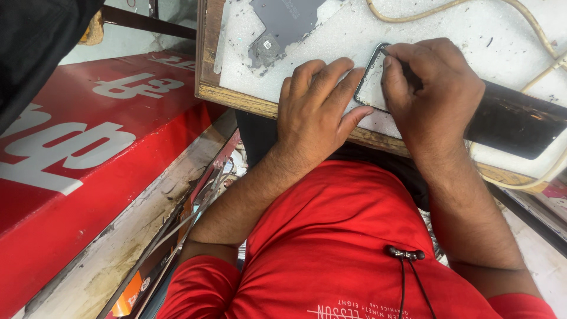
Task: The person cleans the edges of a disassembled smartphone with a white cloth, then uses a small tool to scrape residue from the frame. The person wipes the screen and internal components, repositions the phone, and continues cleaning the edges and back of the device.
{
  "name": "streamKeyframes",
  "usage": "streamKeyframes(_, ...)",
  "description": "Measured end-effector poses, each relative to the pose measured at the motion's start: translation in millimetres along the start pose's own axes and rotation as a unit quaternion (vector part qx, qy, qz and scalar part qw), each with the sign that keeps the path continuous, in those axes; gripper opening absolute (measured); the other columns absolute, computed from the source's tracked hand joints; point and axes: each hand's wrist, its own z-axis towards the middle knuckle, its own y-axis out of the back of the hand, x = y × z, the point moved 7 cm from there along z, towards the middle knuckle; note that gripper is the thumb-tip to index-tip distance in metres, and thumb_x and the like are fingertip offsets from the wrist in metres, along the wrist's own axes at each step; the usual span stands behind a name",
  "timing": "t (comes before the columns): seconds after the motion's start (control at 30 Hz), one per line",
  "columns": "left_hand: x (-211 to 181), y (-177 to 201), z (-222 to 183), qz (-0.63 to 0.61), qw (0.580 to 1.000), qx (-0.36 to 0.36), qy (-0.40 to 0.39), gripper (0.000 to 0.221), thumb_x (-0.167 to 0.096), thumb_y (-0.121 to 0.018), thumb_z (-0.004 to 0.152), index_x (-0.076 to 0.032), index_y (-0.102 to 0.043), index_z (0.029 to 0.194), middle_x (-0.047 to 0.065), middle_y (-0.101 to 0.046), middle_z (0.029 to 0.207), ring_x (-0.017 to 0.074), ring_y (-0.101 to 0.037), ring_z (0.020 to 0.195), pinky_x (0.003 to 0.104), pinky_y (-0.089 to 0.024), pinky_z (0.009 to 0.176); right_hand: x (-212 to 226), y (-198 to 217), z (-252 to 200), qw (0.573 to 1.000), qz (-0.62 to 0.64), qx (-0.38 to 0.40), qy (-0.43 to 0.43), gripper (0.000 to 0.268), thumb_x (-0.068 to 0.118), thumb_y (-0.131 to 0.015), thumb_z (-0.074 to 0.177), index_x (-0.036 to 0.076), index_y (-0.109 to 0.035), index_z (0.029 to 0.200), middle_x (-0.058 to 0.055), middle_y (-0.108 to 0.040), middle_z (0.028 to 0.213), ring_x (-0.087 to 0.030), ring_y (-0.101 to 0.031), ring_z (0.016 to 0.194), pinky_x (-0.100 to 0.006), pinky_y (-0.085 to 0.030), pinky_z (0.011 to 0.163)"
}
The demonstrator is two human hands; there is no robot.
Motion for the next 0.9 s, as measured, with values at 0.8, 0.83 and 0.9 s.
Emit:
streamKeyframes(0.8, 2.9, -4.2, -2.5, 0.002, 1.000, 0.004, 0.002, 0.064, -0.041, -0.090, 0.084, -0.010, -0.067, 0.135, -0.001, -0.055, 0.141, 0.0233, -0.052, 0.125, 0.042, -0.048, 0.097, 39.0, 9.4, -9.1, 0.985, -0.060, 0.079, 0.141, 0.015, 0.011, -0.086, 0.085, 0.010, -0.078, 0.097, -0.001, -0.073, 0.090, -0.016, -0.067, 0.070, -0.028, -0.053, 0.057)
streamKeyframes(0.83, 3.1, -4.4, -2.9, 0.002, 1.000, 0.010, 0.004, 0.065, -0.041, -0.090, 0.083, -0.010, -0.067, 0.135, -0.001, -0.056, 0.141, 0.0235, -0.052, 0.124, 0.042, -0.048, 0.096, 37.1, 9.2, -9.7, 0.985, -0.052, 0.084, 0.140, 0.015, 0.011, -0.085, 0.085, 0.010, -0.078, 0.098, -0.001, -0.073, 0.091, -0.017, -0.067, 0.072, -0.029, -0.054, 0.059)
streamKeyframes(0.9, 1.9, -2.7, -2.6, 0.003, 1.000, 0.002, -0.003, 0.064, -0.044, -0.090, 0.085, -0.009, -0.066, 0.134, 0.000, -0.055, 0.140, 0.0242, -0.052, 0.124, 0.042, -0.047, 0.097, 25.9, 9.5, -9.2, 0.990, -0.029, 0.091, 0.108, 0.012, 0.009, -0.083, 0.090, 0.010, -0.077, 0.100, -0.003, -0.072, 0.094, -0.018, -0.068, 0.078, -0.030, -0.055, 0.065)
